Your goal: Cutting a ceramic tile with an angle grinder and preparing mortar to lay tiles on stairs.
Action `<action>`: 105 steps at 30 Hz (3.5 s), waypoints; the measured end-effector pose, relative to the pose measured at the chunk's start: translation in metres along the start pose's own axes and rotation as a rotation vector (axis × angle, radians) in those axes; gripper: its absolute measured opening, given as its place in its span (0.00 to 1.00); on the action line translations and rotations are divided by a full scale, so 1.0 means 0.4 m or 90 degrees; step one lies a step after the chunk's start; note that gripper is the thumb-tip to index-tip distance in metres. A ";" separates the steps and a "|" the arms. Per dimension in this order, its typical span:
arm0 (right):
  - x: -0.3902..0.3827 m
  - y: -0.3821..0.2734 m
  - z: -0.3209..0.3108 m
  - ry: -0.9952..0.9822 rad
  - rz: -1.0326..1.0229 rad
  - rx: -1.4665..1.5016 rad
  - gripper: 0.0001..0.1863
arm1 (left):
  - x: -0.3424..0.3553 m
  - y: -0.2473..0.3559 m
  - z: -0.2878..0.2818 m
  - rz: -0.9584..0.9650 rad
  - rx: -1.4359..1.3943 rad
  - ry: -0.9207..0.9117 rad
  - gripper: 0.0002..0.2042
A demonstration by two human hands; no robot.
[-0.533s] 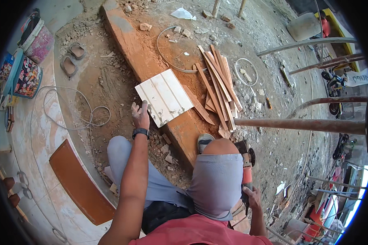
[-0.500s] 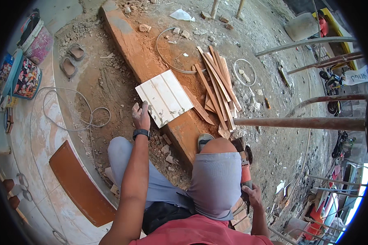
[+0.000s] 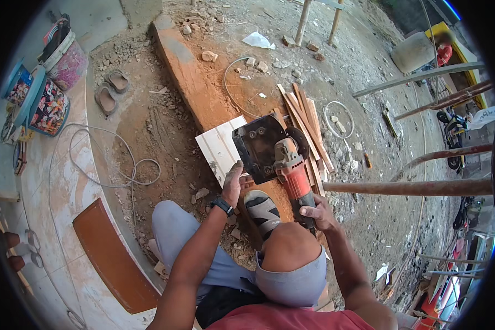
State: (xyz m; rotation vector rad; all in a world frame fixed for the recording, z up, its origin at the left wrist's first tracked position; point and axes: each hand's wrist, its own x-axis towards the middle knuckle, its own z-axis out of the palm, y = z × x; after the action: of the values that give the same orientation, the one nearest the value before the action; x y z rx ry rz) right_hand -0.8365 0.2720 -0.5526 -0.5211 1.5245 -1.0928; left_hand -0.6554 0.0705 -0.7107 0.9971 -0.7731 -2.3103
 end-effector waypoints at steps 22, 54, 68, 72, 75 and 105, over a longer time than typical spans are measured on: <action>0.293 0.238 0.019 0.017 -0.075 0.066 0.31 | 0.016 0.168 0.235 0.207 0.119 0.252 0.14; 0.372 0.139 -0.045 0.220 -0.072 -0.093 0.35 | 0.114 0.230 0.396 0.258 0.071 0.101 0.23; 0.422 0.070 -0.040 -0.049 -0.060 -0.038 0.41 | 0.206 0.279 0.130 0.141 -0.023 0.084 0.36; 0.590 0.044 0.003 -0.016 -0.067 -0.172 0.40 | 0.230 0.255 -0.047 0.239 0.469 0.442 0.33; 0.673 0.014 0.018 -0.031 -0.024 -0.264 0.40 | 0.182 0.166 -0.122 0.078 0.669 0.466 0.43; 0.819 0.011 0.001 -0.113 0.018 -0.169 0.37 | 0.130 0.087 -0.120 -0.098 0.824 0.308 0.54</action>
State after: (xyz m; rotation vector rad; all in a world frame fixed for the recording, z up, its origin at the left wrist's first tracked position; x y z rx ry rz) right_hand -0.9231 0.0090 -0.7276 -0.7562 1.5229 -0.8039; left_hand -0.6425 -0.0016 -0.7397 2.0430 -2.0469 -1.3342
